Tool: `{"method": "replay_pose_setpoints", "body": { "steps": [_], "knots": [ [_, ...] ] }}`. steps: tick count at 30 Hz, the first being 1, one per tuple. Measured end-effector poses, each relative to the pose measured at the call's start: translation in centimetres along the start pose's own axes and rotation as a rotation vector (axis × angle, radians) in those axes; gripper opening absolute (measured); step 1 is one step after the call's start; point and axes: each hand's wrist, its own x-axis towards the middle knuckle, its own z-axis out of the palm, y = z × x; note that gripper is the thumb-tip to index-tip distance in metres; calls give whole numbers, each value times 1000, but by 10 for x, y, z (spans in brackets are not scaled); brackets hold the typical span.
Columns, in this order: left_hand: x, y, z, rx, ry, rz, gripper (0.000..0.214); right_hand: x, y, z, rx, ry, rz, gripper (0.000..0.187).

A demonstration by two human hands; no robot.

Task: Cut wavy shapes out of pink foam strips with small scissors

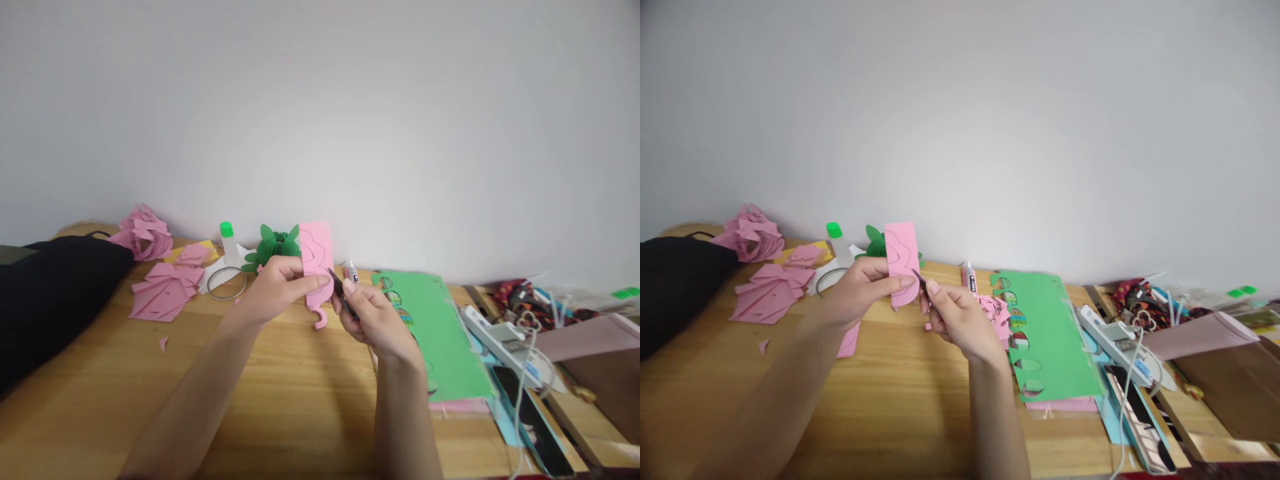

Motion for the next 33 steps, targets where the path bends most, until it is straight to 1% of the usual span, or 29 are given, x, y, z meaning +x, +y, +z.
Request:
{"method": "replay_pose_setpoints", "body": {
  "steps": [3, 6, 12, 17, 22, 29, 33],
  "knots": [
    [-2, 2, 2, -29, -9, 46, 18, -3, -2, 1, -1, -7, -16, 55],
    [-5, 4, 7, -44, 10, 71, 16, -5, -2, 3, 17, -10, -35, 53],
    [-14, 8, 15, -26, 146, 86, 13, -7, -3, 7, 51, -51, -63, 53],
    [-21, 12, 17, 25, 201, 113, 14, -7, -3, 11, 54, -78, -63, 53],
    [-28, 16, 20, 26, 240, 117, 18, -7, 0, 11, 55, -115, -59, 53],
    [-36, 9, 14, 36, 278, 126, 18, -6, 3, 15, 17, -144, -26, 52],
    [-41, 3, 7, 30, 344, 112, 16, -1, 5, 22, 4, -169, 18, 53]
  ]
}}
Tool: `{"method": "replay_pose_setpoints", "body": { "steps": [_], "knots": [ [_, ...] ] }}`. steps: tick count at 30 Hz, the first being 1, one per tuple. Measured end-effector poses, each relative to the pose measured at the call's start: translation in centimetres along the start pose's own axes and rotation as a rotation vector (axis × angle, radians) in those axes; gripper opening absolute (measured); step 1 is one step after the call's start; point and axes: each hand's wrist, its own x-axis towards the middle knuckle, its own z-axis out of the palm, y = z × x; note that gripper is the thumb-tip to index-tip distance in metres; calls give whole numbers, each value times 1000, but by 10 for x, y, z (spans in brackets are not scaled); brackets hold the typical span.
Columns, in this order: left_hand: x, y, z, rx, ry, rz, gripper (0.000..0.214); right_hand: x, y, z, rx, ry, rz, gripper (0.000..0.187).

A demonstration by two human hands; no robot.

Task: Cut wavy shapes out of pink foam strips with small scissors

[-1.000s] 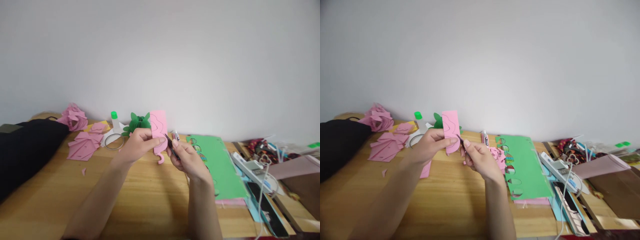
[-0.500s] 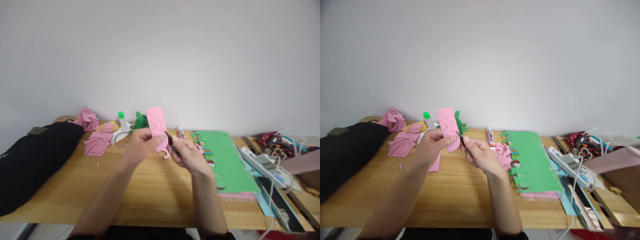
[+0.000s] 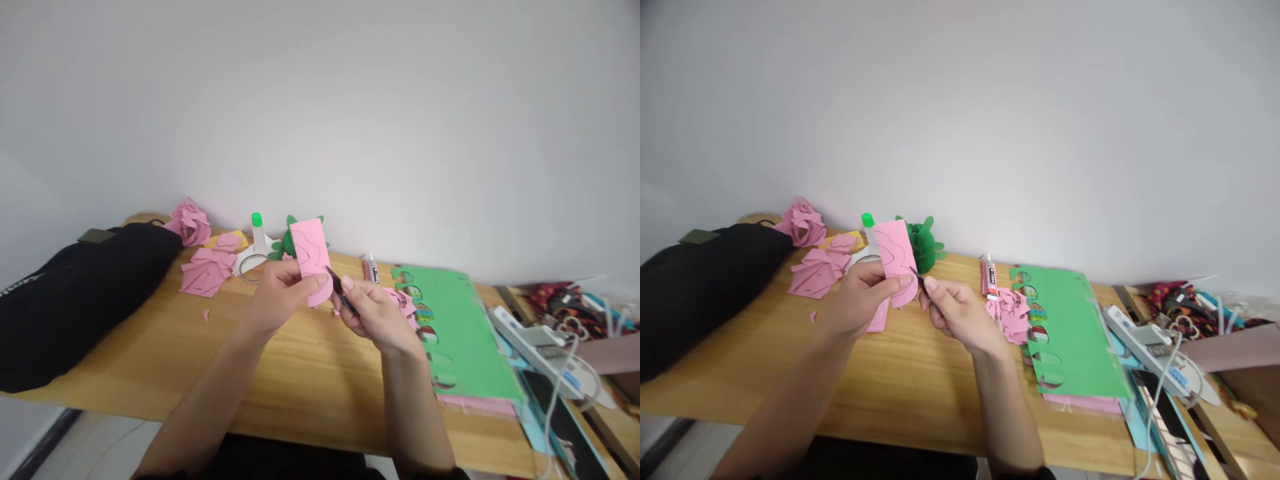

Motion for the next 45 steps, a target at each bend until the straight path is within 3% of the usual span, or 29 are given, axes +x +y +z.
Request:
{"method": "replay_pose_setpoints", "body": {
  "steps": [5, 16, 26, 35, 45],
  "knots": [
    [-2, -8, -11, -2, 56, -34, 11, 8, 6, 5, -17, -5, 54, 56],
    [0, -10, -23, -19, 13, -47, 11, 10, 5, 5, -119, -17, 112, 58],
    [-5, -7, -12, 51, 10, -91, 15, -1, 12, 2, 4, -22, 134, 55],
    [-10, -4, -1, 76, 5, -86, 15, -14, 22, -2, -12, -4, 99, 53],
    [-16, -1, 2, 169, 1, -134, 11, -22, 22, -8, -23, -86, 71, 51]
  ]
}}
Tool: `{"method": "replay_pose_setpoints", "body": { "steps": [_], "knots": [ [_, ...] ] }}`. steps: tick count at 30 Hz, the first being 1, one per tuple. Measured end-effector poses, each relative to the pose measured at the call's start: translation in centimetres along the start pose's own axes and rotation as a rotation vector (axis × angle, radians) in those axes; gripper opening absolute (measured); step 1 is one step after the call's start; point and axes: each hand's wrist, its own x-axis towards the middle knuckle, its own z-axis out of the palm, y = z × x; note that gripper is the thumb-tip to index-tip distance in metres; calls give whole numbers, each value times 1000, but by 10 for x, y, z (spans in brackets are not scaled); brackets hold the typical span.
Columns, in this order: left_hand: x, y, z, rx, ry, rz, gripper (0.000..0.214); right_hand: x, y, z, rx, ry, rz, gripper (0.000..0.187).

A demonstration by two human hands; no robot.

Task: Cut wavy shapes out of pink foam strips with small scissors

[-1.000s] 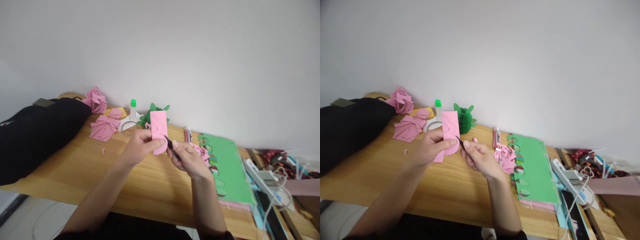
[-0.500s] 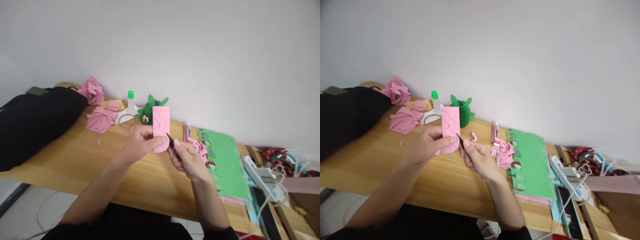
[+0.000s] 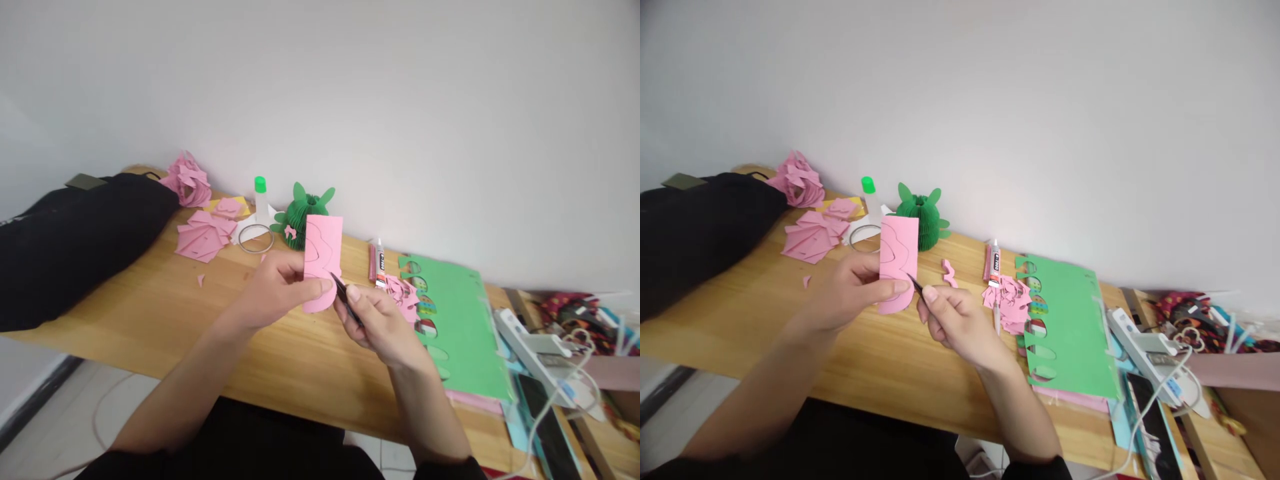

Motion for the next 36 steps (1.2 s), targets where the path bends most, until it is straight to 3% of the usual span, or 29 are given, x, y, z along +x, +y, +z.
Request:
{"method": "replay_pose_setpoints", "body": {
  "steps": [5, 19, 27, 36],
  "knots": [
    [-2, 2, 4, 18, -16, 5, 11, -4, -1, -2, -61, 17, -67, 51],
    [-4, -3, 6, 21, -90, 13, 14, -9, 0, -7, -31, -5, -36, 50],
    [-2, -3, 11, 44, -56, 94, 27, -10, 1, -7, 9, 18, -59, 49],
    [-2, 0, 15, 74, -57, 75, 26, -12, 3, -10, 26, 15, -75, 47]
  ]
}}
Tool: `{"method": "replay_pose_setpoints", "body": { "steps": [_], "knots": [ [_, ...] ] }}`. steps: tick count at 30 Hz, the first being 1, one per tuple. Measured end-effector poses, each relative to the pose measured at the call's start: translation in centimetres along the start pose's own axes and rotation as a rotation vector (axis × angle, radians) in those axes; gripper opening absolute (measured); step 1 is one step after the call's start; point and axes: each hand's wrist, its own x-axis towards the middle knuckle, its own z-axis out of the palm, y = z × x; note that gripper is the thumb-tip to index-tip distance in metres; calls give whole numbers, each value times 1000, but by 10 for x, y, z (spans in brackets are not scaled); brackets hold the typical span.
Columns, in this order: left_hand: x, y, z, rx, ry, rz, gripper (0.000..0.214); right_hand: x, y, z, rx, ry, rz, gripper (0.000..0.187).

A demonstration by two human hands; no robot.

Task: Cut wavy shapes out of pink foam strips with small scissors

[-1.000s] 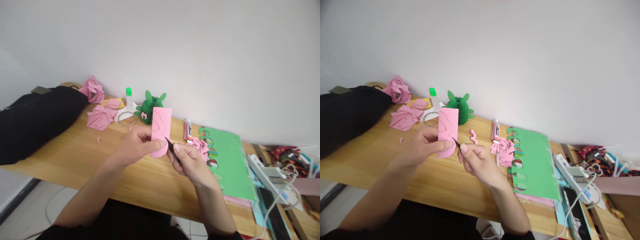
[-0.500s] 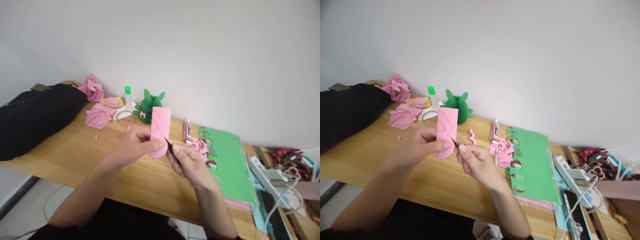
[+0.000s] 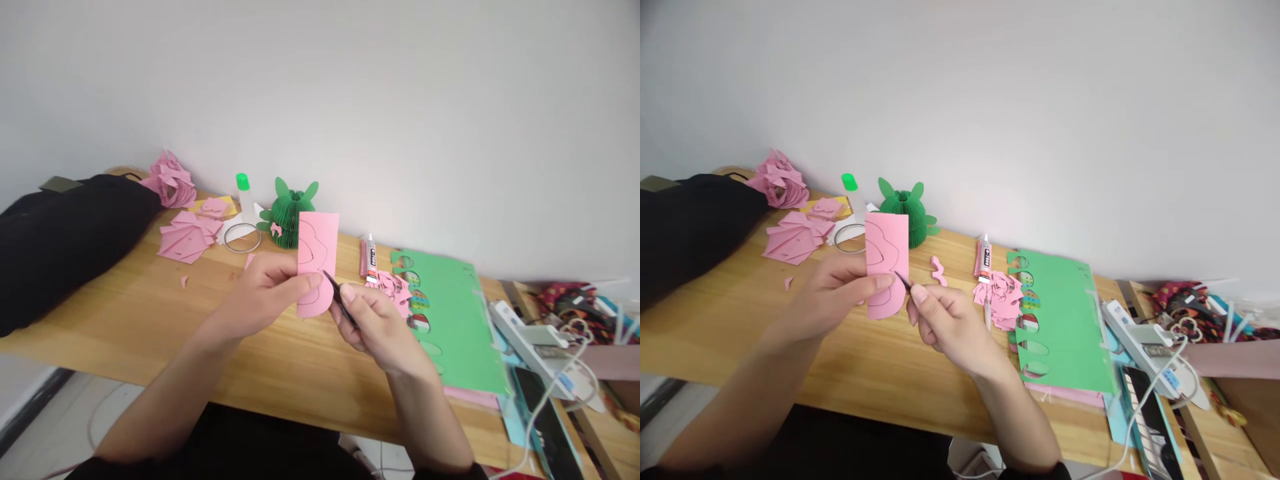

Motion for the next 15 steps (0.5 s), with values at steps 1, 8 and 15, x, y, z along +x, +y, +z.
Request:
{"method": "replay_pose_setpoints", "body": {
  "steps": [1, 8, 15],
  "knots": [
    [0, -1, 0, 1, -2, -6, 25, 0, 0, 0, -2, 1, -6, 47],
    [-3, -3, -2, 19, -40, -23, 25, -3, -2, -3, -45, -13, -7, 49],
    [-3, 0, -1, 45, -40, -33, 29, -5, -5, -5, -88, -18, -7, 49]
  ]
}}
